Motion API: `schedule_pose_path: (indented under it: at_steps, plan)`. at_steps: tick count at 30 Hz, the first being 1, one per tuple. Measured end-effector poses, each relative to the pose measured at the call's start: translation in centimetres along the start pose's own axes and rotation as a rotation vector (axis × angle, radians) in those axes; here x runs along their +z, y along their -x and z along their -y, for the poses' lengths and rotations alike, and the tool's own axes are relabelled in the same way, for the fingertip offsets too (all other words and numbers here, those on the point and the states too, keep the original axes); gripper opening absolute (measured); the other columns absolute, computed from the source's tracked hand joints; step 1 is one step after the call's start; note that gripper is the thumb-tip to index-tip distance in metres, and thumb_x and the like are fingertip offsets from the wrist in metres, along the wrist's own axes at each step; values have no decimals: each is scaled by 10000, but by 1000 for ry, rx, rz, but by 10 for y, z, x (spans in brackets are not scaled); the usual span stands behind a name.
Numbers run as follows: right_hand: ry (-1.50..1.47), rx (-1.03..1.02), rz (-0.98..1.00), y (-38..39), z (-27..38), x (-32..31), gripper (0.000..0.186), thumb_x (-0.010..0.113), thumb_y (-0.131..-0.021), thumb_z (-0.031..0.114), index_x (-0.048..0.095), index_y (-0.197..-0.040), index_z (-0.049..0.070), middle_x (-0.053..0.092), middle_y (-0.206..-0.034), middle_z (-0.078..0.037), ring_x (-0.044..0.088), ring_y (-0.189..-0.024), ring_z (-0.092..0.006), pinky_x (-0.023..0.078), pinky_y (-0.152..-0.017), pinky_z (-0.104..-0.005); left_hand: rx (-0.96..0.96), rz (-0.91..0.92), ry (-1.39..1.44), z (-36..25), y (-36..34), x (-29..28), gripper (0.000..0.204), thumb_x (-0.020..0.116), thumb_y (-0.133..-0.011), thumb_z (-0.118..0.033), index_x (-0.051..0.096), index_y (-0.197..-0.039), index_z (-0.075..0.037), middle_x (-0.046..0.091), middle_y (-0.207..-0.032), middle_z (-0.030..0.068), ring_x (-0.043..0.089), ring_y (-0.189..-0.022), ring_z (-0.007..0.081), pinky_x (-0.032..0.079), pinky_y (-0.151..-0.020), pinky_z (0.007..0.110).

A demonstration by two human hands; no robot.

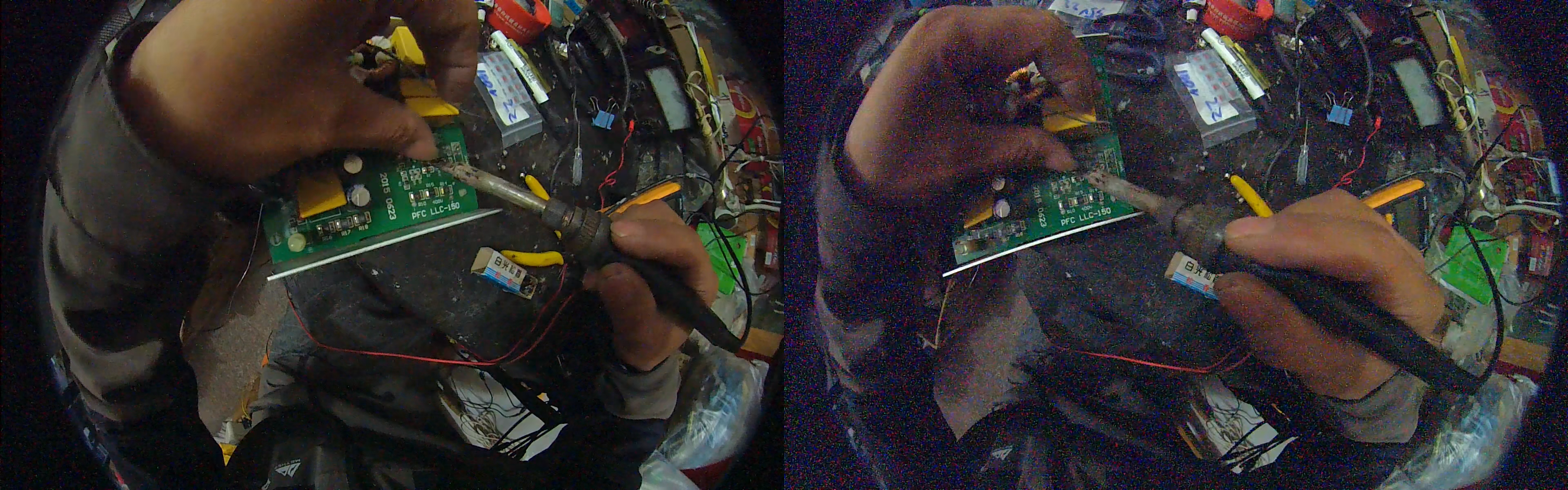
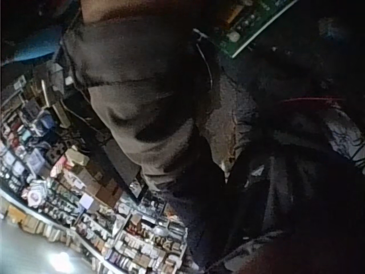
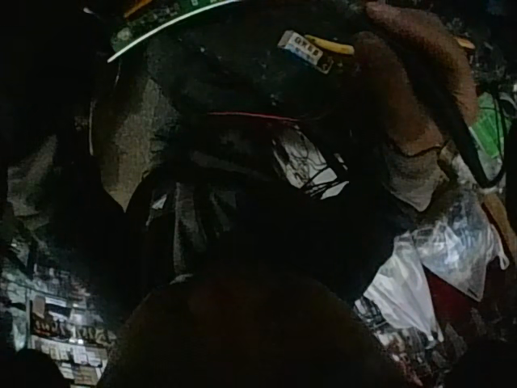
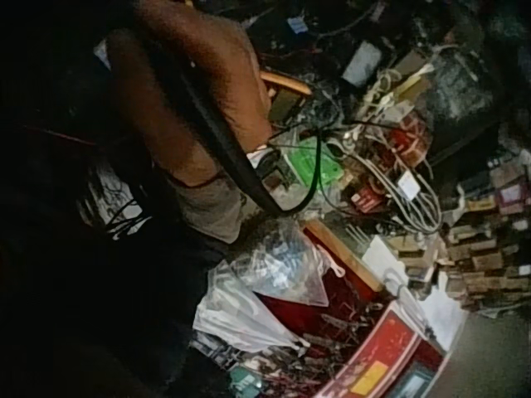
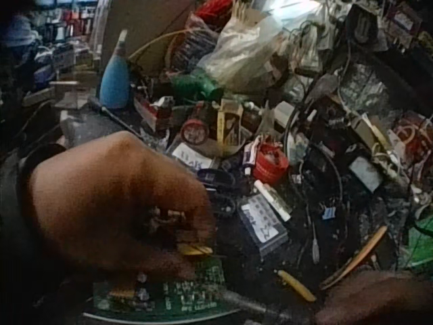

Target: The person disassembles a metal electronics enclosure, removes the circuit board, and uses a soldering iron to rework connections on the board. They handle wires, a soldering iron, and the circuit board throughout the process.

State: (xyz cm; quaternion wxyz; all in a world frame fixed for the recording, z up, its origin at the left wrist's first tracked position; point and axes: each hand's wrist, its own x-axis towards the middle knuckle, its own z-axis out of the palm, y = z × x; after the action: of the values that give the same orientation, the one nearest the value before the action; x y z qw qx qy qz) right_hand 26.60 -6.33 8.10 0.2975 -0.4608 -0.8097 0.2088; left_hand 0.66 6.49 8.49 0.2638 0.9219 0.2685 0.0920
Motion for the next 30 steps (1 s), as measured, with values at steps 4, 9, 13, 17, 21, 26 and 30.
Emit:
schedule_pose_path:
  at_steps: [4,9,13,17,21,26,30]
  plan:
    - [-2,-27,30,-2,-3,1,325,716,-842,218,598,-1068,18,593,-825,-115,565,-650,-160,459,-608,-277,-28,-45,22,0,0,5,301,809,-778,-179,653,-1015,-80,666,-901,76,672,-835,235,577,-736,407]
    - [3,-29,5,-2,-4,2,327,720,-836,218,601,-1065,16,594,-810,-110,564,-655,-163,455,-619,-279,-71,-92,-6,0,2,10,279,814,-770,-168,668,-994,-89,669,-883,77,674,-840,233,575,-731,413]
    - [18,-46,22,-3,-5,2,324,719,-837,218,602,-1068,22,594,-814,-111,563,-657,-164,455,-619,-282,-51,-118,10,4,3,14,277,813,-768,-163,668,-992,-87,668,-884,77,673,-841,232,573,-732,411]
    - [73,-65,39,-3,-5,0,323,717,-837,219,600,-1069,26,587,-823,-111,562,-656,-163,454,-615,-282,-42,-130,20,8,6,18,275,812,-766,-159,668,-989,-85,667,-885,77,672,-841,231,571,-733,409]
    - [72,-52,72,-3,-4,-1,323,716,-836,220,599,-1066,26,578,-836,-110,557,-652,-159,451,-611,-279,-35,-139,29,12,5,20,274,812,-765,-155,668,-986,-83,666,-886,77,670,-842,230,569,-735,406]
    - [83,-27,66,-1,-4,-1,326,712,-838,220,594,-1076,30,575,-863,-117,553,-651,-153,453,-606,-277,-31,-144,36,15,3,18,272,811,-762,-150,668,-983,-80,665,-887,77,669,-843,229,567,-736,404]
    - [28,-28,72,-1,-5,0,338,708,-842,223,586,-1093,31,576,-879,-123,557,-656,-155,460,-607,-283,-28,-141,33,17,3,19,270,810,-760,-145,668,-980,-78,664,-887,77,667,-843,228,565,-737,401]
